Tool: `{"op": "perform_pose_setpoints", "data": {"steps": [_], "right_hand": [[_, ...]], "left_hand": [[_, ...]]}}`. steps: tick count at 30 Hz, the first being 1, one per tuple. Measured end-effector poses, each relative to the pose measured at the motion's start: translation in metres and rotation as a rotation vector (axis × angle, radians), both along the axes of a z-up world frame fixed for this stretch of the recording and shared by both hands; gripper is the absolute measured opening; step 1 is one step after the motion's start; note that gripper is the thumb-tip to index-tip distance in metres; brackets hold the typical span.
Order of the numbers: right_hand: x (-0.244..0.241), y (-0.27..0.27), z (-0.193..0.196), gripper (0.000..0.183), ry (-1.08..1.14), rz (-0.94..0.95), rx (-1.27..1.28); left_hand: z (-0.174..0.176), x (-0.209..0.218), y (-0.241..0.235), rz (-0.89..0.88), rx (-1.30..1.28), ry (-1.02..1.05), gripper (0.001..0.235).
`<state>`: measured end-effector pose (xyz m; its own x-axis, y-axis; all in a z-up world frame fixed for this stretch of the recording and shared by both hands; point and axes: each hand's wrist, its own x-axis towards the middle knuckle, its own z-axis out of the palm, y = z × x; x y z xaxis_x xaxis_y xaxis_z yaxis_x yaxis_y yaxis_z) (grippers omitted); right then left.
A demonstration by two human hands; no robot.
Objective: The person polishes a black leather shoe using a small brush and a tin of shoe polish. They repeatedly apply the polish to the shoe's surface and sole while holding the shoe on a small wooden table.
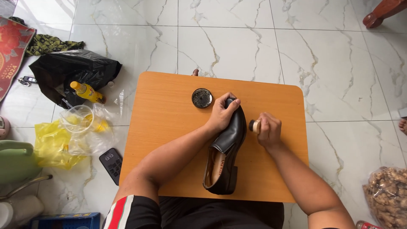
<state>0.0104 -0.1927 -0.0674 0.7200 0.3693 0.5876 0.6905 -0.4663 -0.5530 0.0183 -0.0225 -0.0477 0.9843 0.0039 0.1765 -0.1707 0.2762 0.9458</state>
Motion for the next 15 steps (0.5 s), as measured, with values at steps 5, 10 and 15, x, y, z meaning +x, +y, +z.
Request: {"op": "perform_pose_setpoints", "data": {"steps": [5, 10, 15], "right_hand": [[-0.032, 0.022, 0.012, 0.022, -0.213, 0.227, 0.135], [-0.019, 0.010, 0.003, 0.018, -0.040, -0.026, 0.252], [-0.032, 0.025, 0.013, 0.028, -0.077, 0.204, 0.419]], "left_hand": [[-0.007, 0.001, -0.001, 0.076, -0.027, -0.062, 0.020], [0.004, -0.002, -0.008, 0.153, -0.017, -0.116, 0.018], [-0.002, 0.008, -0.008, 0.148, -0.014, -0.138, 0.020]]}}
